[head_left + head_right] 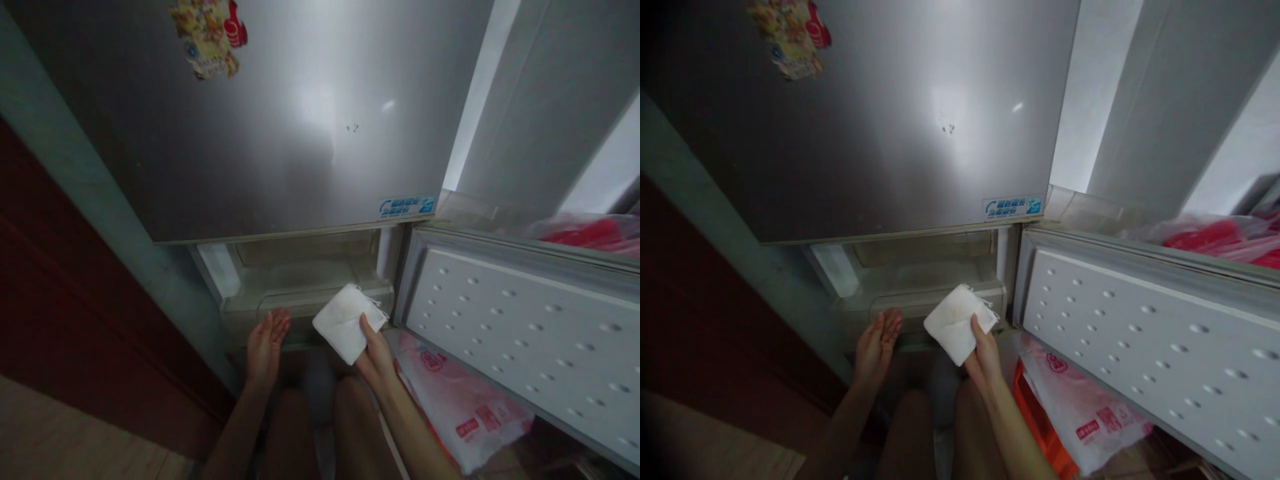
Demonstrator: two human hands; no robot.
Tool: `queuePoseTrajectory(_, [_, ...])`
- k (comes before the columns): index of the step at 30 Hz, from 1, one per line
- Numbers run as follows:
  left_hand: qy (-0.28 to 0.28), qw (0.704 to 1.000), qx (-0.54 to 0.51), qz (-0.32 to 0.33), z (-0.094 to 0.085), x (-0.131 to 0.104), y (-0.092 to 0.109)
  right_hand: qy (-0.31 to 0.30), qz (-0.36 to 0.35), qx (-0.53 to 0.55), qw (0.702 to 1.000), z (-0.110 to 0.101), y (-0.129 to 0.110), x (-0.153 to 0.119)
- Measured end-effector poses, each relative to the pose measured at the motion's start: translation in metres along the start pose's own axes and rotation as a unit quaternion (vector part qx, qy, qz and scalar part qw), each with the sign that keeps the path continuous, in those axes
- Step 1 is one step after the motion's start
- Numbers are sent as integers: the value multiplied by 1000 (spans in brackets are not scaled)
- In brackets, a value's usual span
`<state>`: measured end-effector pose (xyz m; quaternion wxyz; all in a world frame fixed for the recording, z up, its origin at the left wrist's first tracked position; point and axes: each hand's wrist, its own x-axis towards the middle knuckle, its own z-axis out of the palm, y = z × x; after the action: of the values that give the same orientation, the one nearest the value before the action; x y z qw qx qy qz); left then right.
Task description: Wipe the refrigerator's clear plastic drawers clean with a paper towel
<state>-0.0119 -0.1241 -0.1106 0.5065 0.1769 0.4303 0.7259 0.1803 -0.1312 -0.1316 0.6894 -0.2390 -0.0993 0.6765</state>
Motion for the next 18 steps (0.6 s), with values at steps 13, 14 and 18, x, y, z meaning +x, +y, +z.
queuePoseTrajectory(13, [91, 995, 0, -32, -26, -75, 9, 66, 34, -29, 997, -18, -15, -88])
queuePoseTrajectory(14, [98, 995, 5, -34, -30, -79, 7, 75, 39, -34, 996, -23, -16, -94])
queuePoseTrajectory(18, [102, 993, 47, -38, -56, -92, -7, 102, 44, -66, 992, -42, -20, -113])
